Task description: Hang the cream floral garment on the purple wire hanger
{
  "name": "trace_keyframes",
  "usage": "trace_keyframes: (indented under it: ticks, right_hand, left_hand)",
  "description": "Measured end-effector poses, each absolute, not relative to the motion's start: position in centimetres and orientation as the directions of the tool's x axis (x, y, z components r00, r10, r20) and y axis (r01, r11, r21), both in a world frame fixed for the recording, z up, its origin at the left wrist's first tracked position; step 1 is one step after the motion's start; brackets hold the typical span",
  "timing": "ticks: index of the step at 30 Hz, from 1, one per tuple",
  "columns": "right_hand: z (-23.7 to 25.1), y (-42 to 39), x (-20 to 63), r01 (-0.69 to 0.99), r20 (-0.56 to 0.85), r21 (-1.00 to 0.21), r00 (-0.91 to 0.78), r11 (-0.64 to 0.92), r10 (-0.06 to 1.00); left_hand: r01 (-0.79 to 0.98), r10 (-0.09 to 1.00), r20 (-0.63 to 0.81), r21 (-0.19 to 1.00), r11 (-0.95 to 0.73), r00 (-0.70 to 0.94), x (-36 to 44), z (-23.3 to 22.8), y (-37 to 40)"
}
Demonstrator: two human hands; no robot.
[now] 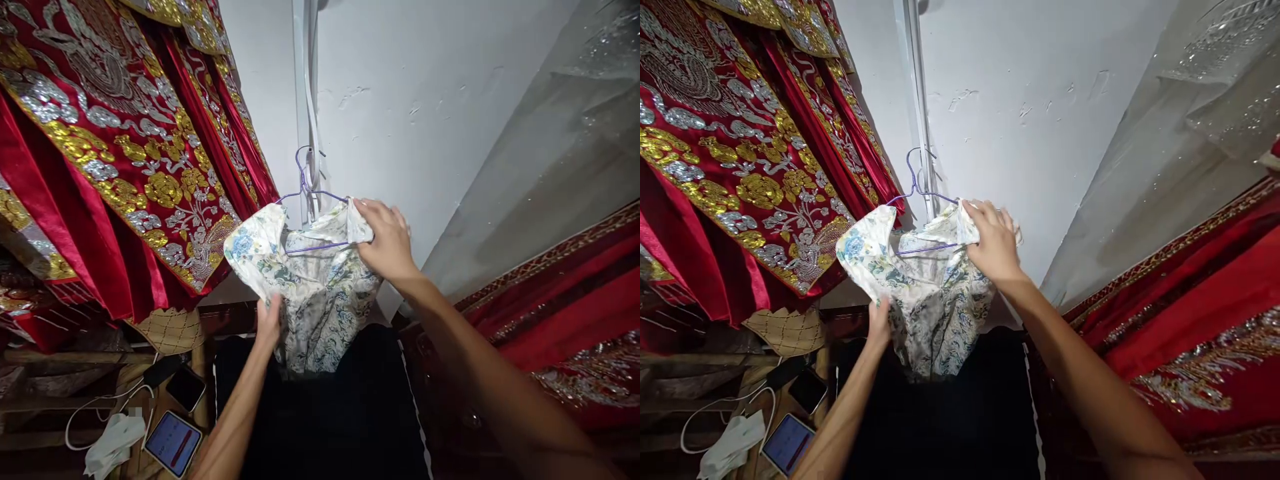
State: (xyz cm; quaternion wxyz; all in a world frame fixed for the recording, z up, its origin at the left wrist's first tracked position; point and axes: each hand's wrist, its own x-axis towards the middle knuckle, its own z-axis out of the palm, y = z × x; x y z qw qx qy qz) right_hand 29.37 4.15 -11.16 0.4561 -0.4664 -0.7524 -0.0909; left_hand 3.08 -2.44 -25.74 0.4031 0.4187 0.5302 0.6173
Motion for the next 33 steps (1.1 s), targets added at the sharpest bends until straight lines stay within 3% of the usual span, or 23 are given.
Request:
trace_keyframes:
  ticks: [4,7,9,10,12,14,15,18,21,23,25,27,29,33]
  right_hand:
    - [-12.0,4.5,26.1,0.525,0.645,-0.59,-0.151,0.614,0.749]
    - [-12.6,3.2,23.6,0.212,0.467,-0.813,-0.316,0.542,0.826]
    - [-14.1,1.5,22.6,0.033,0.419,-0.876,-0.44,0.481,0.794]
    - [-15.4,0.5,22.3,-0.018,0.425,-0.887,-0.421,0.461,0.801]
    - [-18.8,-1.4,22.1,-0.062,0.441,-0.897,-0.169,0.437,0.881]
    - [-22.8,-3.0,22.1,-0.131,0.305,-0.936,0.156,0.326,0.94]
    - [-24.7,-3.6,22.1,-0.158,0.204,-0.96,0.167,0.23,0.965]
    - [-28.5,-4.4,21.9,-0.145,0.039,-0.989,-0.035,0.033,0.999]
    - [-29.0,-4.3,21.8,-0.114,0.051,-0.993,-0.105,0.039,0.993]
    - [-28.5,-4.1,22.0,-0.077,0.06,-0.996,-0.068,0.055,0.996]
    - [-27.9,-4.1,22.3,-0.038,0.053,-0.998,-0.018,0.052,0.998]
    - [-27.5,-4.5,22.4,-0.001,0.04,-0.999,-0.01,0.04,0.999]
    - [-27.3,-5.2,22.2,0.026,0.037,-0.999,-0.055,0.039,0.998]
    - [-26.5,-6.5,20.9,0.046,0.043,-0.998,-0.191,0.053,0.981]
  left_hand:
    - [-0.142,0.934,-0.005,0.989,-0.049,-0.357,5.7,-28.0,-2.7]
    - [-0.196,0.929,-0.005,0.978,-0.073,-0.37,6.9,-28.7,-2.9]
    - [-0.21,0.93,-0.008,0.975,-0.075,-0.368,6.9,-29.1,-3.4]
    - [-0.209,0.927,-0.029,0.976,-0.054,-0.374,6.7,-29.4,-3.8]
    - [-0.202,0.91,-0.108,0.979,0.027,-0.401,6.1,-29.7,-4.6]
    - [-0.199,0.884,-0.191,0.973,0.114,-0.427,5.5,-29.7,-5.3]
    - [-0.198,0.88,-0.204,0.972,0.129,-0.428,5.4,-29.6,-5.5]
    - [-0.202,0.924,-0.103,0.979,0.029,-0.368,5.9,-28.8,-6.0]
    - [-0.217,0.971,0.009,0.974,-0.062,-0.24,6.8,-27.9,-6.1]
    - [-0.137,0.964,0.032,0.988,-0.07,-0.264,7.0,-27.5,-6.1]
    - [0.068,0.884,0.112,0.994,-0.09,-0.454,6.8,-27.4,-6.2]
    - [0.309,0.716,0.285,0.945,-0.101,-0.637,6.7,-27.9,-6.6]
    - [0.465,0.644,0.427,0.877,-0.123,-0.634,7.1,-28.9,-7.2]
    - [0.453,0.847,0.39,0.867,-0.206,-0.362,9.5,-31.6,-8.3]
